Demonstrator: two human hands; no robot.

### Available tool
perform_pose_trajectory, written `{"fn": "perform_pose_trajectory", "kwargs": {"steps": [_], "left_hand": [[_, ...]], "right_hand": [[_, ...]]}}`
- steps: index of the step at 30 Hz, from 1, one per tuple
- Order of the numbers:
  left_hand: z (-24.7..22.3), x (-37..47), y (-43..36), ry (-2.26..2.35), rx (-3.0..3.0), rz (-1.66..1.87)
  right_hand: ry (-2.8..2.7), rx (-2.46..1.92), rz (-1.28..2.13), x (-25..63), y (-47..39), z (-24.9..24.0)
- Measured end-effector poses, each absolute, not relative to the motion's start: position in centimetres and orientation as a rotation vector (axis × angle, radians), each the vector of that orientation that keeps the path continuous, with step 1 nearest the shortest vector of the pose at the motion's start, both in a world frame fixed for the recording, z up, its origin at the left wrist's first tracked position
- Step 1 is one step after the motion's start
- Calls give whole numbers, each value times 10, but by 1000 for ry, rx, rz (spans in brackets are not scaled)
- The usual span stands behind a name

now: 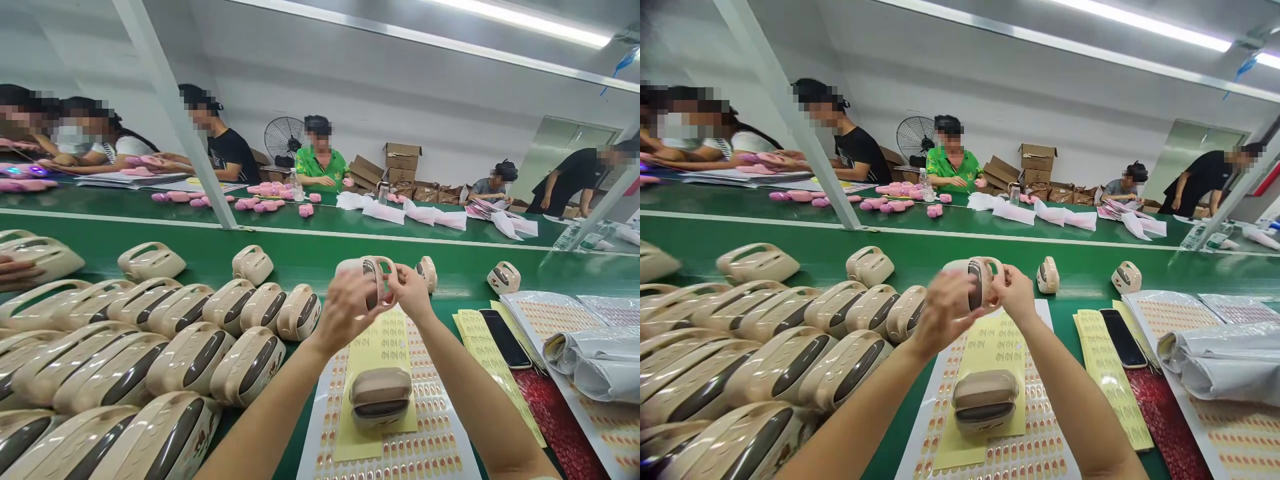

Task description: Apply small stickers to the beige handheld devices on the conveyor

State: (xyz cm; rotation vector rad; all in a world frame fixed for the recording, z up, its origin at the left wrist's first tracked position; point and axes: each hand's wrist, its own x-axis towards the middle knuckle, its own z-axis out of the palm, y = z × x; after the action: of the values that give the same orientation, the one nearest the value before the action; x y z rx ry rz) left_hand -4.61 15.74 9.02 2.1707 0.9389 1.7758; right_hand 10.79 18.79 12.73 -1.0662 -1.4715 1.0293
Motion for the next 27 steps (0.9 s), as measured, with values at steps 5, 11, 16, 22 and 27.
{"fn": "perform_pose_trajectory", "kwargs": {"steps": [5,11,16,22,27], "left_hand": [[74,-46,143,795,1063,1773],[53,-16,125,310,561,1553],[33,-29,124,315,399,1638],[7,-44,129,466,208,1676],[11,-48,129,538,269,1740]], "right_hand": [[-1529,-966,1153,99,173,130],[-1587,-1110,1098,103,178,99],[-1656,-1481,835,146,167,44],[-1762,-1726,678,159,153,-10],[-1822,-1736,693,157,154,-11]]}}
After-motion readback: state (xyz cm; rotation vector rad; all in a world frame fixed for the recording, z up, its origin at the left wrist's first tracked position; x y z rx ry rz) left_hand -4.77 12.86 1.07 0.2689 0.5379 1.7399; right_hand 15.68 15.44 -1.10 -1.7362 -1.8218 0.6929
